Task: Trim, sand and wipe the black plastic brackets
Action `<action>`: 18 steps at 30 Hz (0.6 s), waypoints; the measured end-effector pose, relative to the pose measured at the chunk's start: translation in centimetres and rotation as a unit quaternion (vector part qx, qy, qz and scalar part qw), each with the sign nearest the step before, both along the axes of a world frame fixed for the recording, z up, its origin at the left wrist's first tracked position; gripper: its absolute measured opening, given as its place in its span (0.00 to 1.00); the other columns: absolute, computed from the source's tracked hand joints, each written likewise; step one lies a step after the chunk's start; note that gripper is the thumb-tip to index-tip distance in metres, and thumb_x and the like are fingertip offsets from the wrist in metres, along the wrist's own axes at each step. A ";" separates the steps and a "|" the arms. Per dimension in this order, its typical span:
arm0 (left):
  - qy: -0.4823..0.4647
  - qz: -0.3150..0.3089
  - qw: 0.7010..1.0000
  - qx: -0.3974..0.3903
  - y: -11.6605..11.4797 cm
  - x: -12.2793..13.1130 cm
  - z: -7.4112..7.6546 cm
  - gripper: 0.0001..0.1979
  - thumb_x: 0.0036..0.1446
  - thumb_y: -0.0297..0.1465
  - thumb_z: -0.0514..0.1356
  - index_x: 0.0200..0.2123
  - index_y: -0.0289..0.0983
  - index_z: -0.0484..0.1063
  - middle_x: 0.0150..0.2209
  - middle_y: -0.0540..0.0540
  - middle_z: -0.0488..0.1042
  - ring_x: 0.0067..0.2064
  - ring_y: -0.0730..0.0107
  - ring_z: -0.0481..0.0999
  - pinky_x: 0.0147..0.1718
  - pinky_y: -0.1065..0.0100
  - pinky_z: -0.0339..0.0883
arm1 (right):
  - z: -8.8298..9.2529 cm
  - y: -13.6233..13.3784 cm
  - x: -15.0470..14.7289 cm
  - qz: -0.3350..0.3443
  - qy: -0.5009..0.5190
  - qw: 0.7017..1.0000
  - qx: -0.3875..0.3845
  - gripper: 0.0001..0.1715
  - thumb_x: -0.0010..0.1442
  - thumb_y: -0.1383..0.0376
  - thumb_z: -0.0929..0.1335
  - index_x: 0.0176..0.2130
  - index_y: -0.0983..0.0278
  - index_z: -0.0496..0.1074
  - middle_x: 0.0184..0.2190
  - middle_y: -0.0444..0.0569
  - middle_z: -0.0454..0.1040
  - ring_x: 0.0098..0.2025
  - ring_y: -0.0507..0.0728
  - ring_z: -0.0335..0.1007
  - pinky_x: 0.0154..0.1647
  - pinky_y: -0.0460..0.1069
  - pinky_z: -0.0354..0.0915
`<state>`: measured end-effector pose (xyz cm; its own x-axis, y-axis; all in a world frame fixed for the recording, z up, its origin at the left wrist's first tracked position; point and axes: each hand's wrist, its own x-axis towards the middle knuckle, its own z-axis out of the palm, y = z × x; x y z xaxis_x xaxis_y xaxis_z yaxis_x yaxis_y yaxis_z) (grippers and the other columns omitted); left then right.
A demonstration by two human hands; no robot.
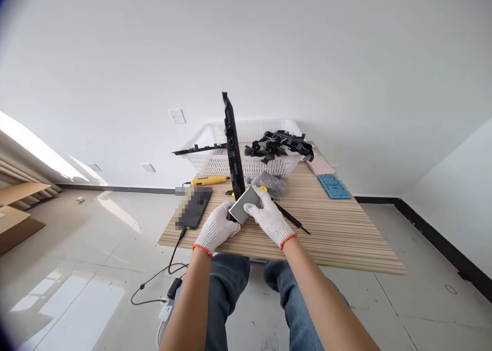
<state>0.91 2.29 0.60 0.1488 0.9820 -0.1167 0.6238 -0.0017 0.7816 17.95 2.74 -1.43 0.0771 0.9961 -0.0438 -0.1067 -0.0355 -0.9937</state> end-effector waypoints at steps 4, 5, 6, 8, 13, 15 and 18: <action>-0.025 -0.032 0.998 -0.040 1.9 -0.2 -0.1 0.27 0.42 0.24 0.65 0.49 0.37 0.72 0.23 0.55 0.73 0.22 0.70 0.71 0.23 0.72 0.61 | 0.8 1.4 -0.6 0.026 0.019 0.998 -0.053 0.42 0.47 0.59 0.76 0.60 0.60 0.68 0.25 0.36 0.68 0.19 0.46 0.53 0.16 0.42 0.50; -0.011 -0.033 0.999 -0.034 2.0 -0.2 0.0 0.26 0.43 0.25 0.65 0.49 0.38 0.72 0.24 0.54 0.73 0.23 0.70 0.71 0.23 0.72 0.61 | 1.0 1.5 -0.6 0.019 0.022 0.998 -0.062 0.42 0.46 0.60 0.76 0.59 0.60 0.69 0.25 0.36 0.68 0.19 0.46 0.53 0.16 0.41 0.49; 0.010 -0.032 0.999 -0.025 1.9 -0.2 0.1 0.25 0.43 0.26 0.65 0.49 0.39 0.72 0.24 0.54 0.73 0.25 0.68 0.73 0.25 0.72 0.62 | 1.1 1.6 -0.6 0.011 0.022 0.998 -0.066 0.41 0.46 0.60 0.76 0.58 0.59 0.70 0.25 0.37 0.69 0.19 0.46 0.54 0.16 0.41 0.50; 0.065 -0.010 0.998 0.018 1.1 -0.2 0.2 0.25 0.46 0.29 0.65 0.50 0.43 0.73 0.29 0.51 0.76 0.32 0.63 0.77 0.29 0.70 0.63 | 1.0 1.4 -0.4 0.004 0.010 0.998 -0.056 0.38 0.47 0.60 0.76 0.57 0.58 0.71 0.28 0.39 0.71 0.22 0.47 0.59 0.18 0.41 0.53; 0.116 0.030 0.991 0.051 -1.7 -0.4 0.6 0.27 0.52 0.35 0.64 0.57 0.49 0.70 0.39 0.48 0.80 0.43 0.54 0.80 0.36 0.65 0.65 | 0.9 -0.3 -0.4 0.022 -0.058 0.997 -0.055 0.37 0.53 0.55 0.75 0.60 0.57 0.70 0.34 0.43 0.73 0.29 0.51 0.68 0.22 0.44 0.61; 0.110 0.040 0.992 0.048 -2.1 -0.3 0.7 0.26 0.53 0.36 0.64 0.57 0.49 0.70 0.41 0.49 0.81 0.45 0.54 0.80 0.38 0.65 0.66 | 1.1 -0.7 -0.4 0.002 -0.081 0.993 -0.085 0.42 0.53 0.53 0.75 0.64 0.57 0.67 0.37 0.44 0.73 0.29 0.52 0.69 0.22 0.45 0.62; 0.099 0.043 0.993 0.053 -2.1 -0.1 0.8 0.26 0.53 0.35 0.64 0.57 0.48 0.71 0.43 0.49 0.82 0.46 0.56 0.80 0.39 0.65 0.67 | 1.2 -0.7 -0.3 0.003 -0.098 0.988 -0.115 0.49 0.52 0.51 0.75 0.68 0.55 0.61 0.42 0.47 0.75 0.31 0.54 0.72 0.22 0.47 0.64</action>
<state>0.82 0.22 1.37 0.0475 0.9984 -0.0296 0.7663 -0.0174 0.6422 17.68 2.06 -0.27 0.1014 0.9619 -0.2540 0.0887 -0.2631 -0.9607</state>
